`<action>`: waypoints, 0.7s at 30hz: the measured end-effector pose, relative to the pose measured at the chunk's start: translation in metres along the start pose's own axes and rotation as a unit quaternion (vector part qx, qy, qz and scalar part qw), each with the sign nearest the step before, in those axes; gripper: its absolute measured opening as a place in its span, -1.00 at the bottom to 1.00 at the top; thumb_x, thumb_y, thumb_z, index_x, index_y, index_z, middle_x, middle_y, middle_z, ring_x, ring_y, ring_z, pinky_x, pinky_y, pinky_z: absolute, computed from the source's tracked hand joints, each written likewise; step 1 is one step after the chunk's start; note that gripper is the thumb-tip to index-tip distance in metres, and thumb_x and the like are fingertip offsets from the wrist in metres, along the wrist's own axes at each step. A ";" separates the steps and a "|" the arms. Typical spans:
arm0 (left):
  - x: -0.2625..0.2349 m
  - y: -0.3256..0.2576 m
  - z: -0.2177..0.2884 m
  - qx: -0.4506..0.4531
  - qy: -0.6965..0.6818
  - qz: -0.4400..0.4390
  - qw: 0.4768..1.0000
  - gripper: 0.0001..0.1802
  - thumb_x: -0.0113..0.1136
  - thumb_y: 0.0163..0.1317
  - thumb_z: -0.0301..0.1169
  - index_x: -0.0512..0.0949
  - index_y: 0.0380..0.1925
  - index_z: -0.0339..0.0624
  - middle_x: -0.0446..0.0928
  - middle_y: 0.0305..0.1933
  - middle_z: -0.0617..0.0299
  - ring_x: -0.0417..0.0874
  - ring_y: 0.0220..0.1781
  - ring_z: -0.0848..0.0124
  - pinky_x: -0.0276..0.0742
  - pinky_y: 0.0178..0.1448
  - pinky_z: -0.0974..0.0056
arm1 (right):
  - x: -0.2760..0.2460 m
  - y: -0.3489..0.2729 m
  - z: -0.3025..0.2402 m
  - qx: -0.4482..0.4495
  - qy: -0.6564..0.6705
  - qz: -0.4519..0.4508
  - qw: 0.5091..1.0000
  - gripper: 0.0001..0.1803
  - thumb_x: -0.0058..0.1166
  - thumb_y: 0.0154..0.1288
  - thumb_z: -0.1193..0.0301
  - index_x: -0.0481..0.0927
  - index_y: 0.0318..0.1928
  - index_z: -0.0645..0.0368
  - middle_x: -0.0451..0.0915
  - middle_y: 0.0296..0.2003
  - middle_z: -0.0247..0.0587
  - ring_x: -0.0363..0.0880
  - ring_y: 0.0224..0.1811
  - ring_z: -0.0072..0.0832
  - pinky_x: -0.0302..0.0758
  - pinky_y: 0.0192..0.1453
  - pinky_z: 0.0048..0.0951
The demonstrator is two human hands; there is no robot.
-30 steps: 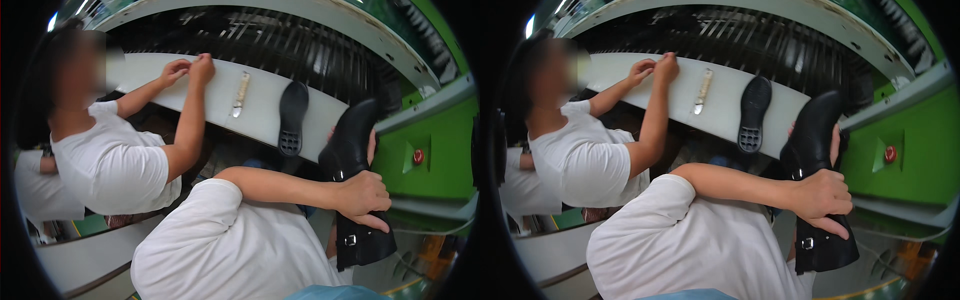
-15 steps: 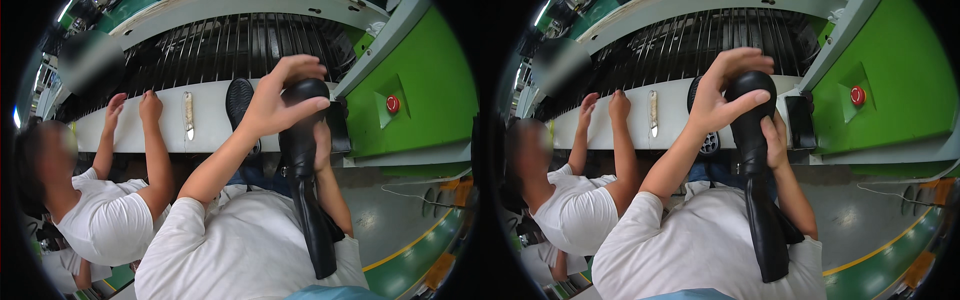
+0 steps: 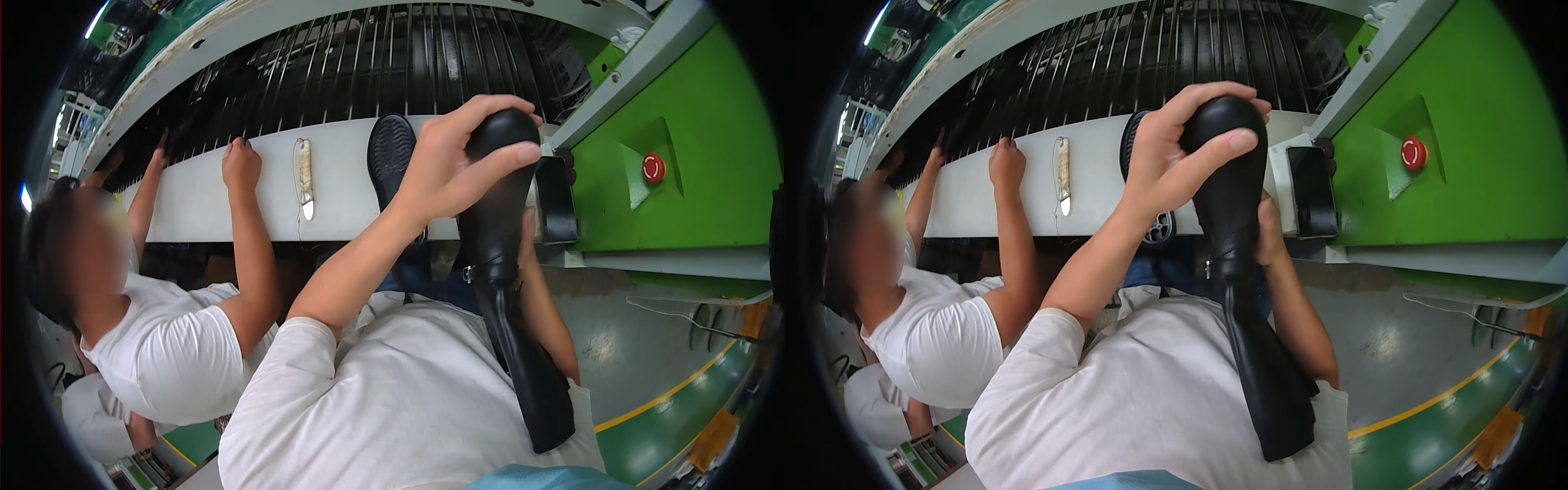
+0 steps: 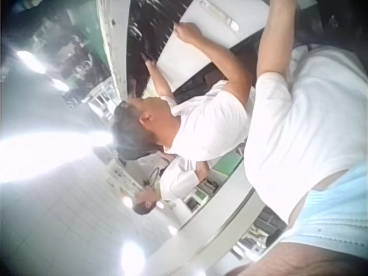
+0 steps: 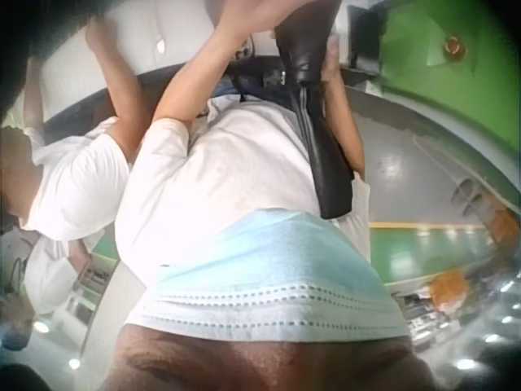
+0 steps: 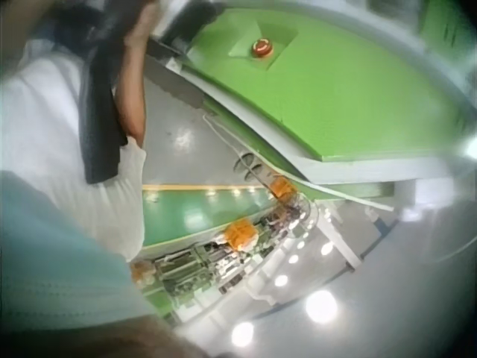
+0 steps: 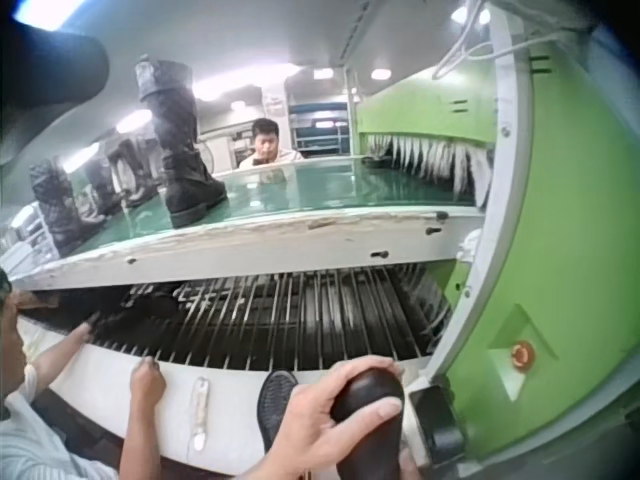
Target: The person assembles black boots by hand on a factory assembly line. They pick up boot components, insert the sole into the upper, and press the parts together to secure them. The person handles multiple boots one at a time, repeating the assembly process throughout the clip.
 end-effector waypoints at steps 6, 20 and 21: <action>0.000 0.021 -0.029 0.060 0.096 0.084 0.990 -0.60 0.44 0.57 -0.31 0.74 0.32 -0.16 0.87 0.04 0.01 0.91 0.07 0.30 0.77 0.19 0.20 | 0.014 0.028 -0.014 0.112 0.166 0.057 0.978 0.30 -0.43 0.57 -0.65 0.44 0.57 0.44 0.76 0.17 0.34 0.87 0.13 0.00 0.86 0.11 -0.16; -0.107 -0.026 -0.149 -0.155 0.505 0.034 0.849 -0.36 0.30 0.60 0.16 0.80 0.24 -0.21 0.75 0.32 -0.15 0.62 0.57 -0.10 0.50 0.65 -0.07 | -0.037 0.039 0.001 0.088 0.208 -0.064 0.972 0.49 -0.34 0.38 -0.77 0.40 0.54 0.59 0.61 0.26 0.62 0.78 0.15 0.25 0.77 0.19 0.07; -0.123 -0.043 -0.165 -0.140 0.591 0.019 0.794 -0.33 0.39 0.54 0.14 0.76 0.32 -0.19 0.69 0.45 -0.16 0.52 0.68 -0.17 0.44 0.72 -0.08 | -0.037 0.039 0.002 0.096 0.226 -0.063 0.967 0.51 -0.34 0.36 -0.78 0.40 0.54 0.59 0.61 0.26 0.63 0.78 0.15 0.27 0.76 0.20 0.09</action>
Point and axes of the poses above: each hand's wrist, its own y-axis towards the middle knuckle, its own x-axis out of the palm, z = x × y, the point moved 1 cm from there along y, towards the middle knuckle
